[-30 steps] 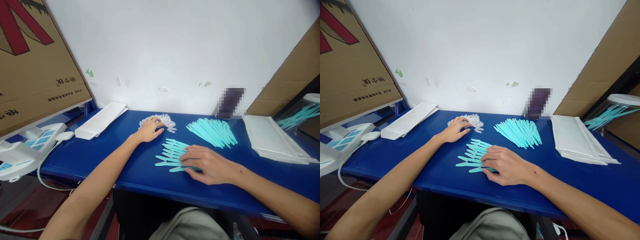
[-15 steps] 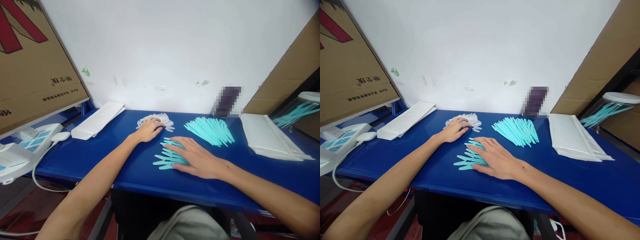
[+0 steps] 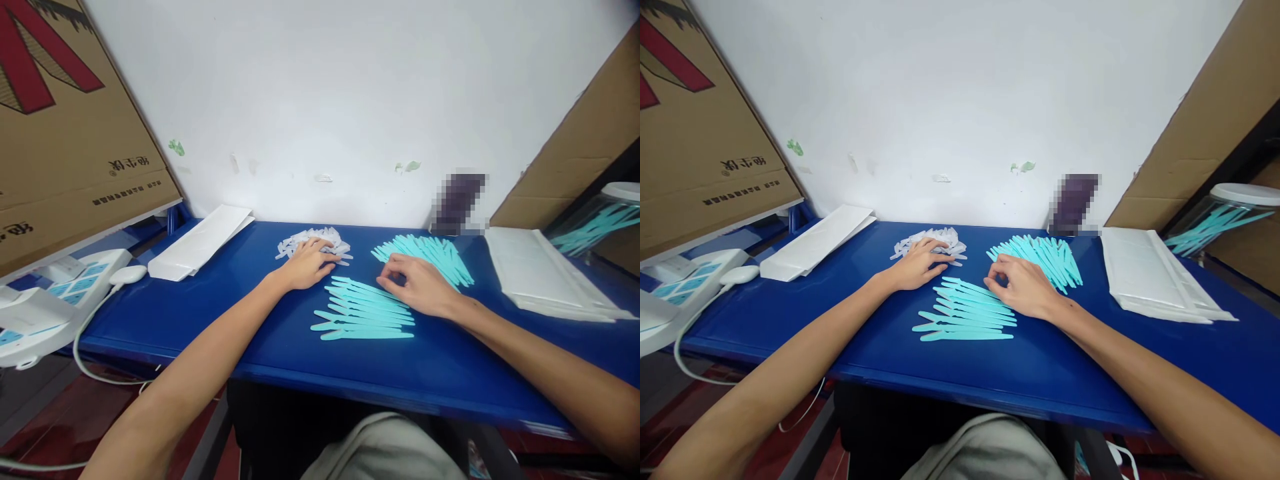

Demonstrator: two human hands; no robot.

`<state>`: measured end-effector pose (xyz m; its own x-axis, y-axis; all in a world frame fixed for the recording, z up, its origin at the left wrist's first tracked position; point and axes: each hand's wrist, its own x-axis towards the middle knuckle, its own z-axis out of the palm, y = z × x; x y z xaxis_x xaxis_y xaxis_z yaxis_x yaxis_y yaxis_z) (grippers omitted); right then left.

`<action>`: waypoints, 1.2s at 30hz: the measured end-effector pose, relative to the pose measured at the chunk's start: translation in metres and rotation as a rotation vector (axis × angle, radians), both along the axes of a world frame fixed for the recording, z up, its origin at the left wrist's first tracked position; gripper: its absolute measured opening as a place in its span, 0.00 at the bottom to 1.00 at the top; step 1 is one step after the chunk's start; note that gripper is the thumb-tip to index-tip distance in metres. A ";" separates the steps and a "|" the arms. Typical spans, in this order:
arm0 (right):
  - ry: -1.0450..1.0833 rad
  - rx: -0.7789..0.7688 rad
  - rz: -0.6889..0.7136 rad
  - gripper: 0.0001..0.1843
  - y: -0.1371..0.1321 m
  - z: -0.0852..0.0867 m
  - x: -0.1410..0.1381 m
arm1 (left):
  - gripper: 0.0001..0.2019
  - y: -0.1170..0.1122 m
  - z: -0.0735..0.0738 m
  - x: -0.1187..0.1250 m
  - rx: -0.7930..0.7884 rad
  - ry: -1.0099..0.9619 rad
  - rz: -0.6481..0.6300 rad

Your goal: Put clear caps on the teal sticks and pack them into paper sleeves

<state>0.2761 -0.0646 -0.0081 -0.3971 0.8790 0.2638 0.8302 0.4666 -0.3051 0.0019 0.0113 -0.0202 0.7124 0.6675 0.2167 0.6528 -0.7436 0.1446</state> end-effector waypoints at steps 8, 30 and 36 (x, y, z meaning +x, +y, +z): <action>-0.082 -0.065 0.079 0.16 0.001 0.001 0.002 | 0.12 0.005 0.004 -0.002 0.012 -0.078 -0.073; 0.252 0.187 -0.147 0.13 0.012 -0.012 0.014 | 0.14 -0.002 0.016 -0.004 -0.043 -0.463 0.135; 0.538 0.387 -0.144 0.12 0.012 -0.017 0.014 | 0.10 -0.006 0.013 0.002 -0.085 -0.609 0.043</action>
<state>0.2901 -0.0529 -0.0251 -0.0080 0.7156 0.6985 0.6717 0.5213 -0.5263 0.0034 0.0049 -0.0074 0.4489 0.7258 0.5212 0.4637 -0.6879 0.5584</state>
